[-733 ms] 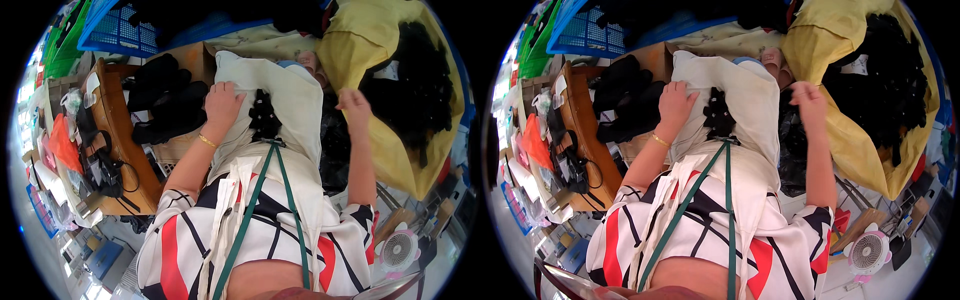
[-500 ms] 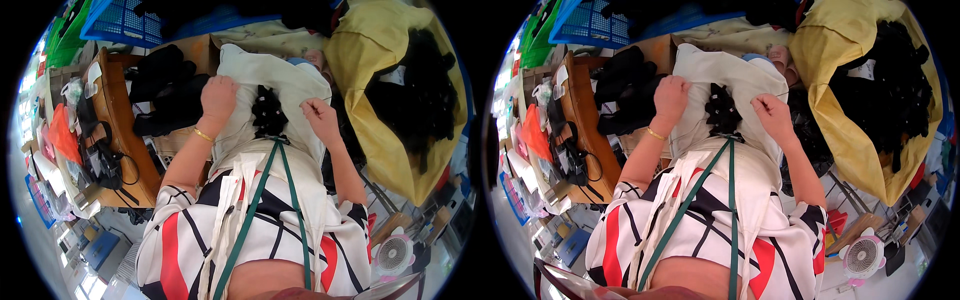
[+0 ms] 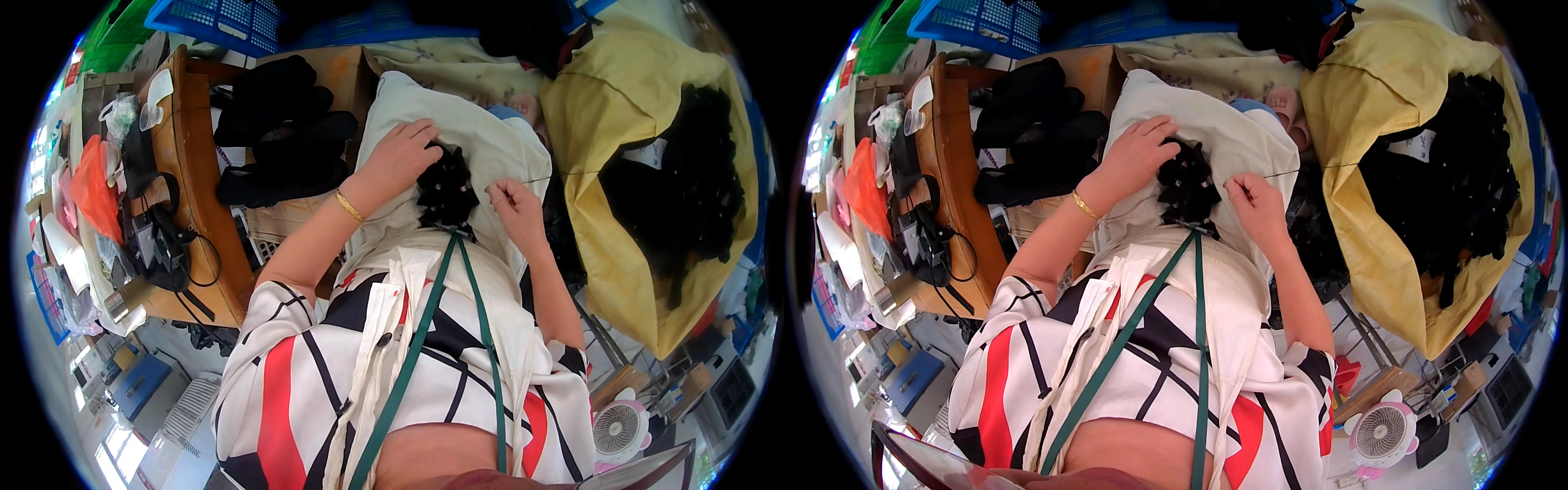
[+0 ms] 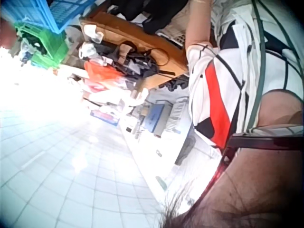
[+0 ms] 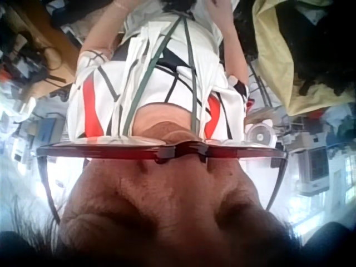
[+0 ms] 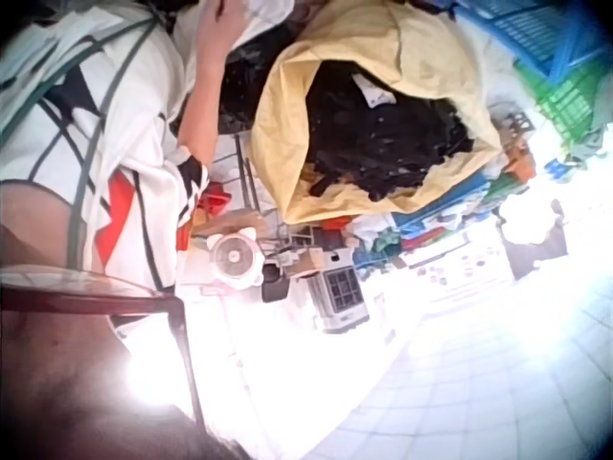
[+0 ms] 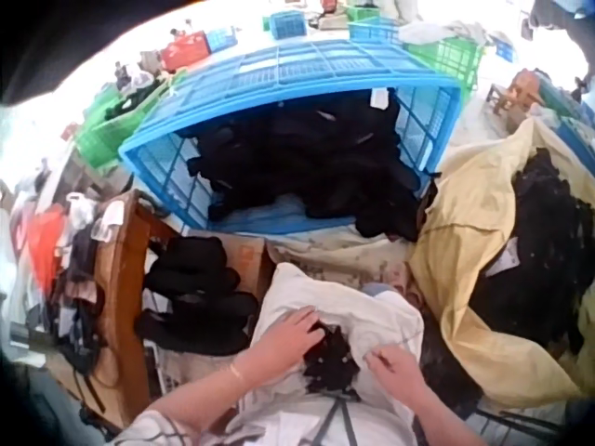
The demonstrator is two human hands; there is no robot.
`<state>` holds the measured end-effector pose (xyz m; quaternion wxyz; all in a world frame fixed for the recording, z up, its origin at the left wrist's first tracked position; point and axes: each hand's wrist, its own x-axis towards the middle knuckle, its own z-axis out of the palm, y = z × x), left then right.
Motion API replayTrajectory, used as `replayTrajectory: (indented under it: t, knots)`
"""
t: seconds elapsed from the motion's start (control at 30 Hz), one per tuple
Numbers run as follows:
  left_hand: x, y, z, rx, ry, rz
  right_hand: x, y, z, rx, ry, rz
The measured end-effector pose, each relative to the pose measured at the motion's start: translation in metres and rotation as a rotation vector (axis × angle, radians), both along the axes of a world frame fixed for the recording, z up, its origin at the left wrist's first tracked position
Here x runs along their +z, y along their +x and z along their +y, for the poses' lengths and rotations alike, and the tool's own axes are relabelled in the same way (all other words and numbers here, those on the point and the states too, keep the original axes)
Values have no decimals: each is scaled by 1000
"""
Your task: The person sits with a black shoe on their lap and uses a needle and thread to sew a small black fabric piece onto the shoe. They repeatedly push the needle through the material and pull the thread tight, working on the shoe's upper section.
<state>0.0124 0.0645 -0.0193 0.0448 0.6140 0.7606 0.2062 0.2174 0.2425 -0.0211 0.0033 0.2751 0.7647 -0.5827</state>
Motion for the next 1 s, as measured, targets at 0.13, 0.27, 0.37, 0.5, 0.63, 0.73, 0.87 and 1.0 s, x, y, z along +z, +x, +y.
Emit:
replayTrajectory:
  t: [0.13, 0.27, 0.37, 0.5, 0.63, 0.73, 0.87, 1.0]
  knots:
    - [17, -2, 0, 68, 27, -258, 2, -5, -3, -95, -163, -8]
    - [36, 8, -4, 77, 100, -250, 16, -21, -8, -85, -507, -32]
    - [40, 17, -6, 46, 140, -127, 30, -40, -20, -72, -541, -98]
    - [35, 26, -14, 123, 165, -297, 16, -46, -35, -111, -391, 113]
    - [32, 27, -22, 212, 187, -648, 16, -44, -34, -48, -180, 251]
    - [43, 31, -18, 307, 163, -891, 24, -41, -31, 69, -89, 256]
    - [36, 25, -23, 274, -9, -1218, 30, -40, -37, 3, -265, 244]
    - [27, 30, -22, 306, 107, -1287, 28, -39, -46, -16, -197, 259]
